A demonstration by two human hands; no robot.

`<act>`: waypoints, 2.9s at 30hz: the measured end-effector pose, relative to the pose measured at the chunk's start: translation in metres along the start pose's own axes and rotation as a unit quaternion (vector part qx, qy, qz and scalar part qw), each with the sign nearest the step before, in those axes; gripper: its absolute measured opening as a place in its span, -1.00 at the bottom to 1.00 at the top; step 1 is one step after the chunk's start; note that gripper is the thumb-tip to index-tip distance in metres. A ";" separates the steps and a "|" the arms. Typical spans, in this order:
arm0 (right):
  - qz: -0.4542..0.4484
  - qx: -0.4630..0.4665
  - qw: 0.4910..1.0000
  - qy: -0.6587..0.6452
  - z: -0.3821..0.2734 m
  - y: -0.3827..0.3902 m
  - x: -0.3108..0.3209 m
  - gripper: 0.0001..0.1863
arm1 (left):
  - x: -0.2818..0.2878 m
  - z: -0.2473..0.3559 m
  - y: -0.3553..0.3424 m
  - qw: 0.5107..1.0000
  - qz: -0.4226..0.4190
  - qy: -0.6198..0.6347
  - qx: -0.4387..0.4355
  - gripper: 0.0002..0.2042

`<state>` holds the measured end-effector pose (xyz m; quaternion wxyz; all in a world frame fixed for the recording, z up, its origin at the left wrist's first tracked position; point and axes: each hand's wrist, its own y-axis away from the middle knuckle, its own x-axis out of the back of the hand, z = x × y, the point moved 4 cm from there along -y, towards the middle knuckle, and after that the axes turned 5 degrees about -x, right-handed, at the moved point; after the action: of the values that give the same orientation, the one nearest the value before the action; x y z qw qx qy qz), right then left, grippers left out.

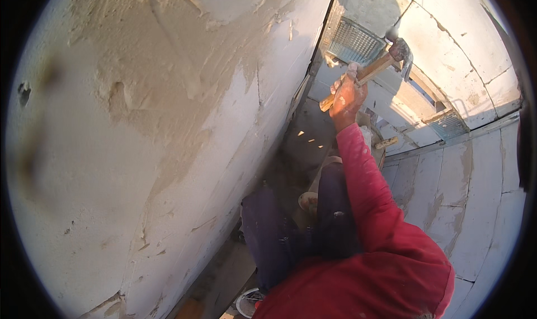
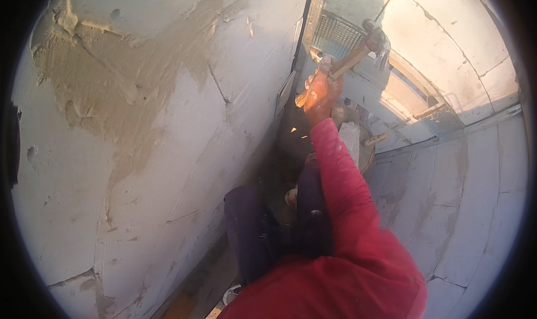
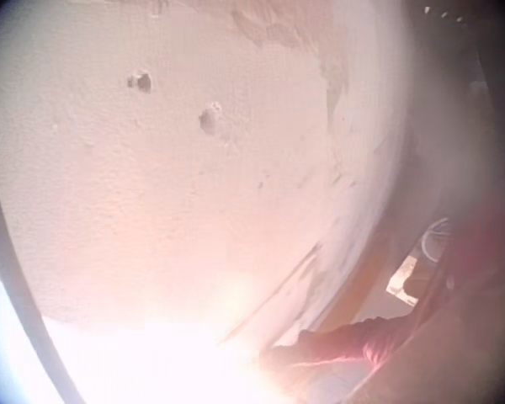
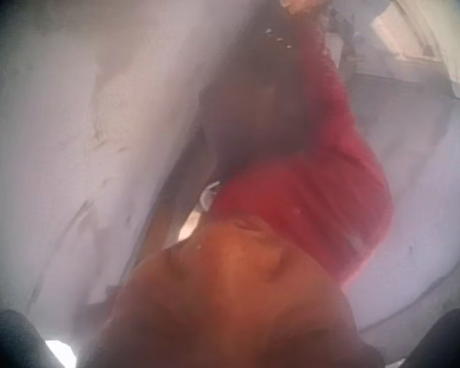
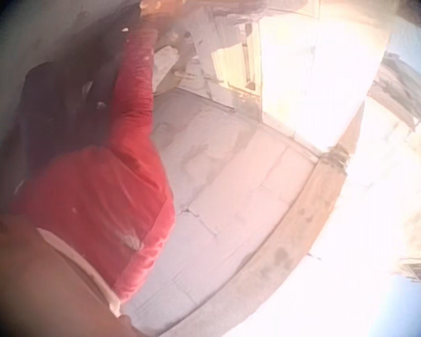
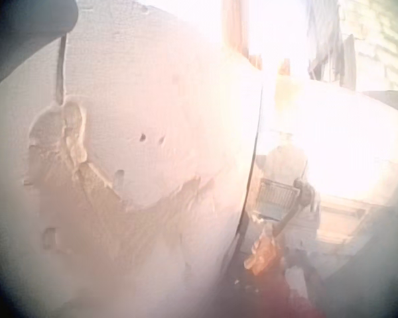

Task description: The person installs white tiles on a wall using a trowel to apply adhesive and a hammer to tap them into place. They repeatedly retrieve tiles and tools from a bucket, apply adhesive to the wall, position tiles, and secure them with a hammer.

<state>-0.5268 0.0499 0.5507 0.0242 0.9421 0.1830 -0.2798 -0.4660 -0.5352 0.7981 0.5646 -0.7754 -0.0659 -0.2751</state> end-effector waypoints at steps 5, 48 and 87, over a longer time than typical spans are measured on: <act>0.081 -0.032 0.996 -0.016 0.039 -0.056 0.063 -0.74 | -0.027 0.063 0.044 0.994 0.004 0.104 0.023 -0.78; 0.054 -0.175 0.920 0.347 0.491 -0.318 0.499 -0.58 | -0.888 1.044 0.367 0.044 -0.291 0.676 0.676 -0.74; -0.036 -0.151 0.906 0.393 0.554 -0.374 0.463 -0.58 | -0.951 1.046 0.360 0.086 -0.275 0.667 0.687 -0.71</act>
<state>-0.5881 0.4698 -0.1431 0.0823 0.9537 0.2512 0.1435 -0.7473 0.4896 -0.2017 0.5497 0.5230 -0.0319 -0.6507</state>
